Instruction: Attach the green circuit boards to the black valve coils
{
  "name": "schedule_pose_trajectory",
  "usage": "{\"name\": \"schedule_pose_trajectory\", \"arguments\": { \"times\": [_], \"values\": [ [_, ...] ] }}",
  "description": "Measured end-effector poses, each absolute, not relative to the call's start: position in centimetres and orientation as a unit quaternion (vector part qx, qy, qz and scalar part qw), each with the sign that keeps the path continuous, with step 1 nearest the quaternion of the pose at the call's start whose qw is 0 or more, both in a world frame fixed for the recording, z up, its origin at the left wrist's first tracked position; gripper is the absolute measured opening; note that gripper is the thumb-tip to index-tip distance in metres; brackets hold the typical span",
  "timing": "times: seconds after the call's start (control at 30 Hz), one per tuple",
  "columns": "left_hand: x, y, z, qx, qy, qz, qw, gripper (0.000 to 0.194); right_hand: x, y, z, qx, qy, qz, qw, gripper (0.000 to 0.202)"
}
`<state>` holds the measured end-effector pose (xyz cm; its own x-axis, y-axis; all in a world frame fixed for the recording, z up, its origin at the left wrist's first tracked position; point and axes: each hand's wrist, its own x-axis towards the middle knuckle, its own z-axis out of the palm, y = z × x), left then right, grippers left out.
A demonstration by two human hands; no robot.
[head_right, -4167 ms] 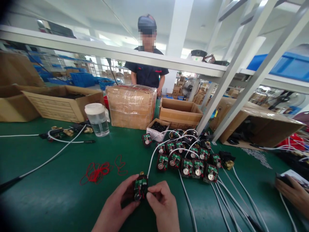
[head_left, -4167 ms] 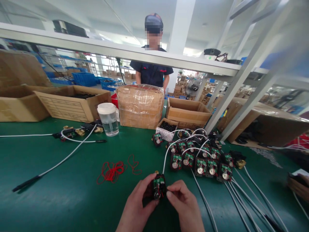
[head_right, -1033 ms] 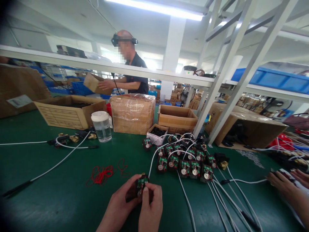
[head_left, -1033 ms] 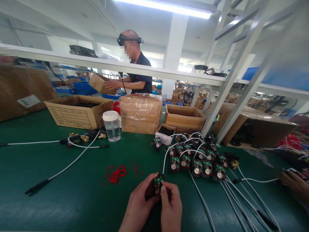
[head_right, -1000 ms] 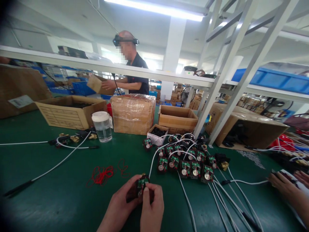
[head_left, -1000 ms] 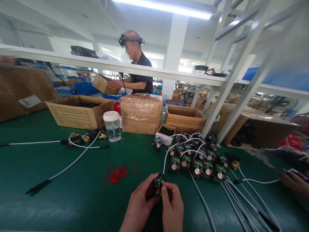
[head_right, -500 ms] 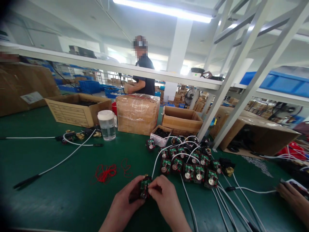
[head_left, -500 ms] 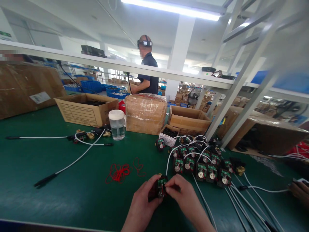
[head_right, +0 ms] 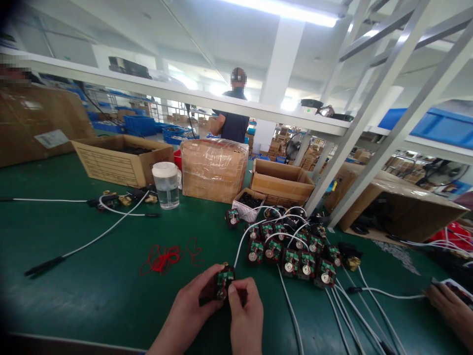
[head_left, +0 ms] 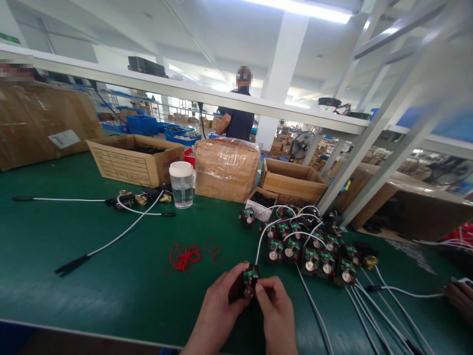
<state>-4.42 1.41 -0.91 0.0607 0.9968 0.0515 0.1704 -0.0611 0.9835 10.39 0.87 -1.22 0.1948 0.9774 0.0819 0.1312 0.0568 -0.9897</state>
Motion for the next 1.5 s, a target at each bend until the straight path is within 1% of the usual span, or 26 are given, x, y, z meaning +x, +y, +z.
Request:
{"name": "schedule_pose_trajectory", "arguments": {
  "times": [0.13, 0.23, 0.33, 0.43, 0.53, 0.6, 0.7, 0.77, 0.87, 0.93, 0.97, 1.13, 1.23, 1.4, 1.5],
  "values": [
    [-4.4, 1.4, -0.8, 0.571, 0.511, 0.453, 0.454, 0.067, 10.3, 0.8, -1.7, -0.555, -0.481, 0.406, 0.544, 0.028],
    [-4.5, 1.4, -0.8, 0.57, 0.511, 0.455, 0.455, 0.067, 10.9, 1.0, -1.3, -0.56, -0.508, 0.395, 0.523, 0.026],
    [-4.6, 1.4, -1.0, 0.567, 0.512, 0.456, 0.455, 0.069, 12.1, 1.7, 0.7, -0.559, -0.577, 0.375, 0.463, 0.017],
    [-4.6, 1.5, -1.0, 0.566, 0.51, 0.461, 0.456, 0.072, 13.2, 3.1, 3.8, -0.528, -0.655, 0.391, 0.373, 0.011],
    [-4.6, 1.4, -0.9, 0.56, 0.512, 0.464, 0.458, 0.072, 13.7, 4.1, 6.2, -0.479, -0.723, 0.407, 0.287, 0.018],
    [-4.5, 1.4, -0.8, 0.556, 0.512, 0.466, 0.459, 0.072, 13.7, 4.3, 6.7, -0.465, -0.751, 0.389, 0.261, 0.022],
    [-4.5, 1.3, -1.0, 0.557, 0.51, 0.47, 0.455, 0.073, 13.4, 3.8, 5.8, -0.486, -0.751, 0.363, 0.261, 0.025],
    [-4.4, 1.3, -1.1, 0.56, 0.509, 0.47, 0.455, 0.074, 13.2, 3.3, 4.9, -0.514, -0.719, 0.383, 0.269, 0.023],
    [-4.4, 1.3, -1.2, 0.56, 0.504, 0.47, 0.46, 0.072, 13.0, 3.0, 4.0, -0.546, -0.655, 0.434, 0.292, 0.012],
    [-4.4, 1.3, -1.0, 0.558, 0.502, 0.473, 0.461, 0.071, 12.8, 3.0, 3.8, -0.552, -0.63, 0.449, 0.311, 0.005],
    [-4.5, 1.3, -0.9, 0.558, 0.502, 0.473, 0.462, 0.071, 12.7, 3.0, 3.7, -0.551, -0.626, 0.451, 0.319, 0.004],
    [-4.5, 1.5, -0.7, 0.559, 0.508, 0.471, 0.455, 0.071, 12.4, 3.0, 3.9, -0.542, -0.621, 0.446, 0.348, 0.014],
    [-4.6, 1.5, -0.7, 0.557, 0.508, 0.47, 0.46, 0.071, 12.8, 3.4, 4.8, -0.533, -0.662, 0.424, 0.313, 0.017],
    [-4.5, 1.5, -0.2, 0.553, 0.511, 0.462, 0.469, 0.073, 13.4, 5.6, 8.3, -0.437, -0.799, 0.371, 0.181, 0.024],
    [-4.5, 1.5, 0.1, 0.554, 0.505, 0.462, 0.474, 0.072, 13.1, 6.6, 10.2, -0.416, -0.842, 0.313, 0.141, 0.029]
  ]
}}
